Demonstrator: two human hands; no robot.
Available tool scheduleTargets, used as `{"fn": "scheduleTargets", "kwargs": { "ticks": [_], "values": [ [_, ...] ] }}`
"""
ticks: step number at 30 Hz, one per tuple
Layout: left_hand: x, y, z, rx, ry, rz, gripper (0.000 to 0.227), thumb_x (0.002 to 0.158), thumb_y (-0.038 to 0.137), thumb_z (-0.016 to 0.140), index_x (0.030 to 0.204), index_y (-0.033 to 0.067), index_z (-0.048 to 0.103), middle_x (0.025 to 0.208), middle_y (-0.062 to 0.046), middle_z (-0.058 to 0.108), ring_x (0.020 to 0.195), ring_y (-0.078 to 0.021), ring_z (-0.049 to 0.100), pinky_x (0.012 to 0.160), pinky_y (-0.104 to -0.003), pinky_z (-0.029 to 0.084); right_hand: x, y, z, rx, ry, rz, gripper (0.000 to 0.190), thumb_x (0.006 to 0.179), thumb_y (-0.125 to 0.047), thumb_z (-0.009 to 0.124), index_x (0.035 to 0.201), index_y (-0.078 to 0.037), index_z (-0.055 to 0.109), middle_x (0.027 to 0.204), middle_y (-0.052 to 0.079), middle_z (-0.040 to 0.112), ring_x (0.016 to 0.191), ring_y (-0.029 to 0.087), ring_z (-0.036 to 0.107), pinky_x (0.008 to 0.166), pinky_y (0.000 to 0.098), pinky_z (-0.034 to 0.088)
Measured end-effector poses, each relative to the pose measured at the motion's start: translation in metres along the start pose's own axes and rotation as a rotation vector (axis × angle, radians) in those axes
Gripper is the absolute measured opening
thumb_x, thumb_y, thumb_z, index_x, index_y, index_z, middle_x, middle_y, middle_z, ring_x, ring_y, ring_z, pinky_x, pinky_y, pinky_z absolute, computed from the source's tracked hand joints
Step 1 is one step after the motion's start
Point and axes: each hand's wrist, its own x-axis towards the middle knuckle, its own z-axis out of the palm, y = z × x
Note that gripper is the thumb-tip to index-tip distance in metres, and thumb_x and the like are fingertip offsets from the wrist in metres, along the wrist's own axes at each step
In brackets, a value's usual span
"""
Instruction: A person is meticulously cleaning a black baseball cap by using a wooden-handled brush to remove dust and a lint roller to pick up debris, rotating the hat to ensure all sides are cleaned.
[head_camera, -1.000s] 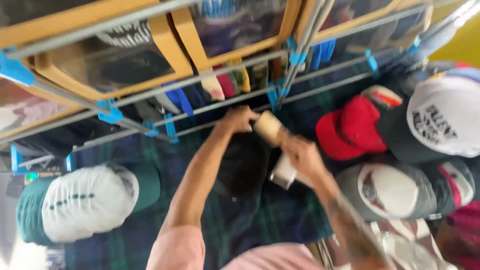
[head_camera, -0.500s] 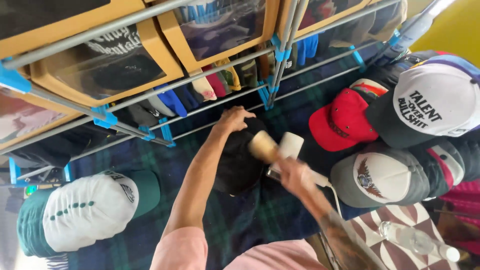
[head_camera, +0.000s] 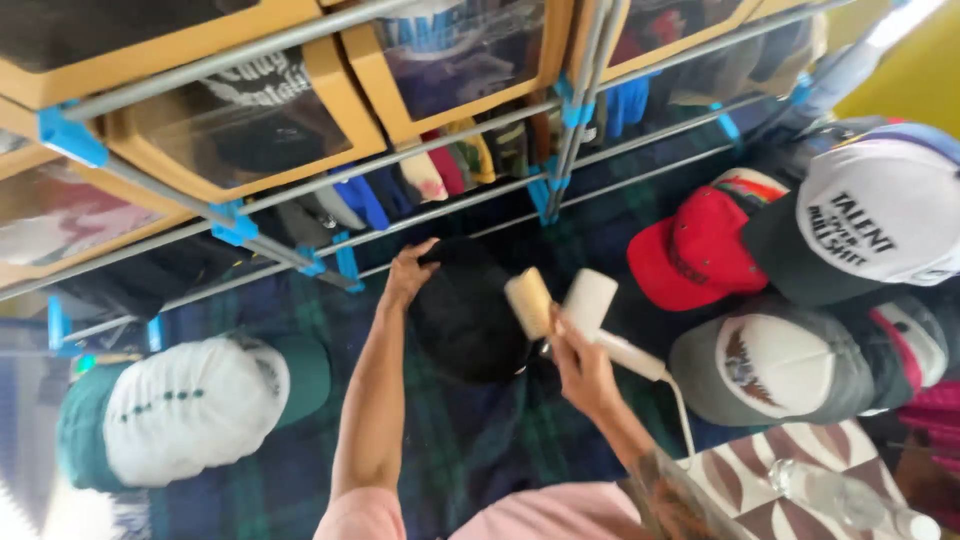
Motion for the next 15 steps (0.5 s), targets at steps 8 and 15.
{"fn": "scheduleTargets", "kwargs": {
  "ticks": [8,15],
  "values": [
    [-0.041,0.009,-0.02,-0.236,0.074,-0.275,0.05,0.09,0.019,0.076,0.138,0.0294,0.066,0.135,-0.014,0.067,0.131,-0.0341,0.058,0.116,-0.044,0.047,-0.049,0.0,0.003,0.46,0.066,0.168,0.047,0.099,-0.005,0.053,0.146,-0.008,0.062,0.075,0.008,0.069,0.062,0.017,0.067,0.062,0.0331,0.059],
    [-0.075,0.036,-0.059,-0.357,0.199,-0.39,0.045,0.088,0.017,0.079,0.13,0.029,0.072,0.127,-0.006,0.069,0.124,-0.0264,0.064,0.109,-0.037,0.051,-0.045,0.026,-0.004,0.238,-0.139,0.53,0.044,0.1,-0.024,0.055,0.143,-0.025,0.065,0.077,0.013,0.073,0.08,0.028,0.072,0.078,0.0498,0.058]
  ]
}}
